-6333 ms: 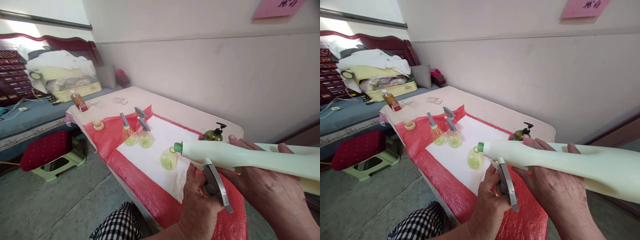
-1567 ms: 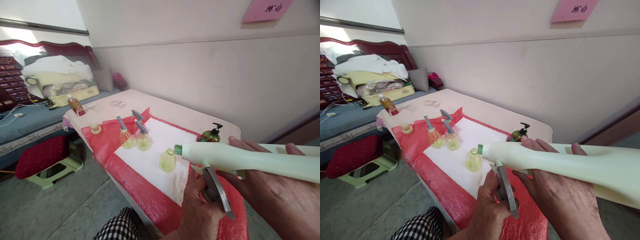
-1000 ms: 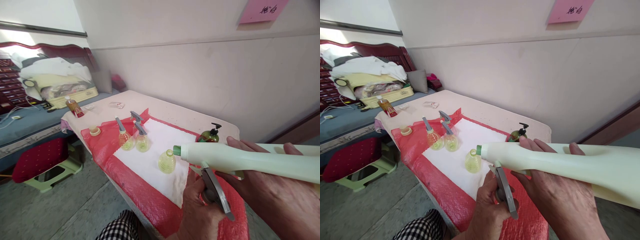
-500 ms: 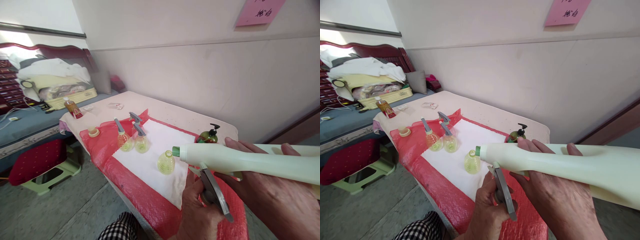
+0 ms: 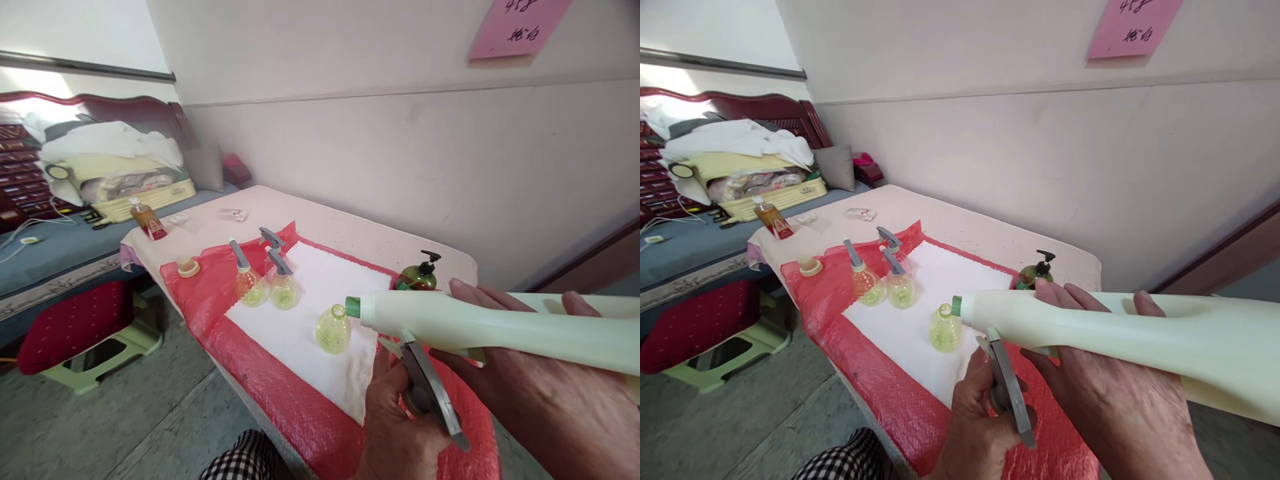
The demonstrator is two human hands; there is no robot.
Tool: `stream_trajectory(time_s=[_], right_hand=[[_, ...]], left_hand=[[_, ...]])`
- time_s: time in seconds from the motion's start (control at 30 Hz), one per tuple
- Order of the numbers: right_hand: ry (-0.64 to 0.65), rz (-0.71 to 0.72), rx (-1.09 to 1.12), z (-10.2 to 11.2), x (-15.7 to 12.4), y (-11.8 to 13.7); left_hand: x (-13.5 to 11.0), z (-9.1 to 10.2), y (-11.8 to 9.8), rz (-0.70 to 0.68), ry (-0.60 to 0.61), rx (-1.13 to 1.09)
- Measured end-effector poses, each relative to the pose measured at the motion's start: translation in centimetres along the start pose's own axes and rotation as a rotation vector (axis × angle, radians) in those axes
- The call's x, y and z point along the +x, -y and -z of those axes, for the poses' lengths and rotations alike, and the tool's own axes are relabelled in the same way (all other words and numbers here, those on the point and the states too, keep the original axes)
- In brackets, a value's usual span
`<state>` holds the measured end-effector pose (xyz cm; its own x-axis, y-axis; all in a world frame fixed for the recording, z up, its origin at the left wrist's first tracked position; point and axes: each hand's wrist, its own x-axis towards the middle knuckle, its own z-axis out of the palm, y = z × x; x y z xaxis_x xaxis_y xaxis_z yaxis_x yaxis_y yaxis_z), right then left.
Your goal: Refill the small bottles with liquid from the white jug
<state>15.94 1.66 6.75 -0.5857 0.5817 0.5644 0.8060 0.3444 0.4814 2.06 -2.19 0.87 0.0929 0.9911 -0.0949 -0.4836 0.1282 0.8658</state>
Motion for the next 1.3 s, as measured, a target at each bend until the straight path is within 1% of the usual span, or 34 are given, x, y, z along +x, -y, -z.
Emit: stream_trajectory(time_s=[0.13,0.27,0.43,0.5,0.67,0.83,0.93,1.07,1.13,1.23,1.3], right_hand=[[-0.006,-0.032,0.017,-0.1,0.1,0.1],[-0.039,-0.015,0.012,0.0,0.0,-0.1],[-0.048,-0.001,0.004,0.2,0.3,-0.1],[-0.04,-0.014,0.007,0.3,0.5,0.0],[0.028,-0.023,-0.031,0.5,0.5,0.0],[0.0,-0.022,-0.012,0.2,0.1,-0.1],[-0.013,-0.017,-0.001,-0.1,0.1,-0.1],[-0.079,0.001,-0.003,-0.1,0.2,-0.1],[-0.076,0.023,-0.012,0.0,0.3,-0.1],[-0.08,-0.015,0.01,-0.1,0.3,-0.2],[-0.102,-0.051,0.047,-0.7,0.0,-0.2]], left_hand=[[0.0,0.0,0.0,0.014,0.008,-0.005],[-0.1,0.1,0.0,0.006,0.008,-0.011],[0.0,0.0,0.1,0.007,0.005,-0.015],[0.0,0.0,0.1,0.007,-0.003,-0.019],[-0.1,-0.2,-0.3,0.01,-0.001,-0.049],[-0.2,-0.2,-0.3,-0.008,-0.002,-0.052],[0.0,0.0,0.2,-0.012,-0.007,-0.043],[0.4,0.2,1.2,-0.014,-0.006,-0.023],[0.5,0.4,1.5,-0.017,-0.001,-0.012],[0.5,0.5,1.6,-0.007,0.002,0.016],[0.4,0.5,1.4,0.005,0.008,0.022]])
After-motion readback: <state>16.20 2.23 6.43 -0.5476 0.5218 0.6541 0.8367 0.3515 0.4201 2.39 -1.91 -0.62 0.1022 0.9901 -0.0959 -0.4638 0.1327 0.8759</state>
